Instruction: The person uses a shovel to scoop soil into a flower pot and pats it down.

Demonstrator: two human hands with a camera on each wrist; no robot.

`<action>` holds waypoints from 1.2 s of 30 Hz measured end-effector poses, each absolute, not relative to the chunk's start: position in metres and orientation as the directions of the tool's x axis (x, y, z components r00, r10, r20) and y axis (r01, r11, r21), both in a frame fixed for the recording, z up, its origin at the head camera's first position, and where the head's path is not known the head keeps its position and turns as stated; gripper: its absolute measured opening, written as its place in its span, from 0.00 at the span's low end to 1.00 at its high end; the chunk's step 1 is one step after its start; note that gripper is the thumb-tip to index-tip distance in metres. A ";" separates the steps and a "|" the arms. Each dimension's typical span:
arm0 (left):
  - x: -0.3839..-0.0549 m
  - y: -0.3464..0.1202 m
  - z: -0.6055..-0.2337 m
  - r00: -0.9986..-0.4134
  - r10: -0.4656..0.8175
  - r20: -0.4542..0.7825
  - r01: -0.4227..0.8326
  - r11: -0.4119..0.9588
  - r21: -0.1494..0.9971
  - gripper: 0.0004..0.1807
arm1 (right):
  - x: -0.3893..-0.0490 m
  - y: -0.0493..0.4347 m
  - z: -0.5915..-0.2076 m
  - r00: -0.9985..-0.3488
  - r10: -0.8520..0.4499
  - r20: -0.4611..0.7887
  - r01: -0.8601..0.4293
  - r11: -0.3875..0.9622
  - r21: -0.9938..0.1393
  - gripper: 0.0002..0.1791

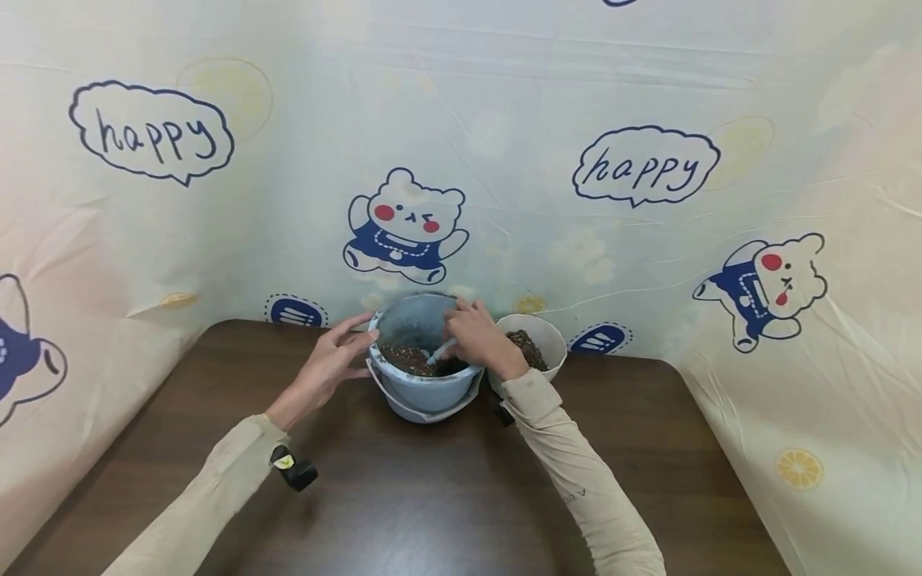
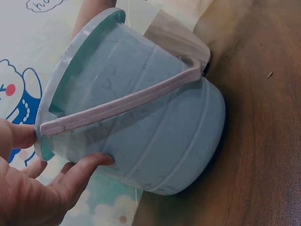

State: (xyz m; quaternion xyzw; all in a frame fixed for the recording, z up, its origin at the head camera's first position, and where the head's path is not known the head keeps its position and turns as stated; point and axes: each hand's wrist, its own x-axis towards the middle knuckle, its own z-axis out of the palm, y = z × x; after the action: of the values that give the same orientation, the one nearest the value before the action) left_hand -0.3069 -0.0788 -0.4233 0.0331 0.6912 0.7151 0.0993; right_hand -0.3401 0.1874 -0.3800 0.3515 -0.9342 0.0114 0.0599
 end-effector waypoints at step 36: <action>-0.308 -0.078 -0.424 -0.977 0.182 -0.113 -0.115 -0.001 0.993 0.32 | -0.308 0.227 -0.374 -0.796 -0.497 0.346 -0.575 0.799 -0.176 0.13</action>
State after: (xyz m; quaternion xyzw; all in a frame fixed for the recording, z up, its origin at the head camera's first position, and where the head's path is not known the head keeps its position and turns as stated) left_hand -0.3079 -0.0782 -0.4237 0.0242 0.6989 0.7071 0.1051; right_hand -0.3076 0.2270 -0.3744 0.2859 -0.9376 0.1375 0.1426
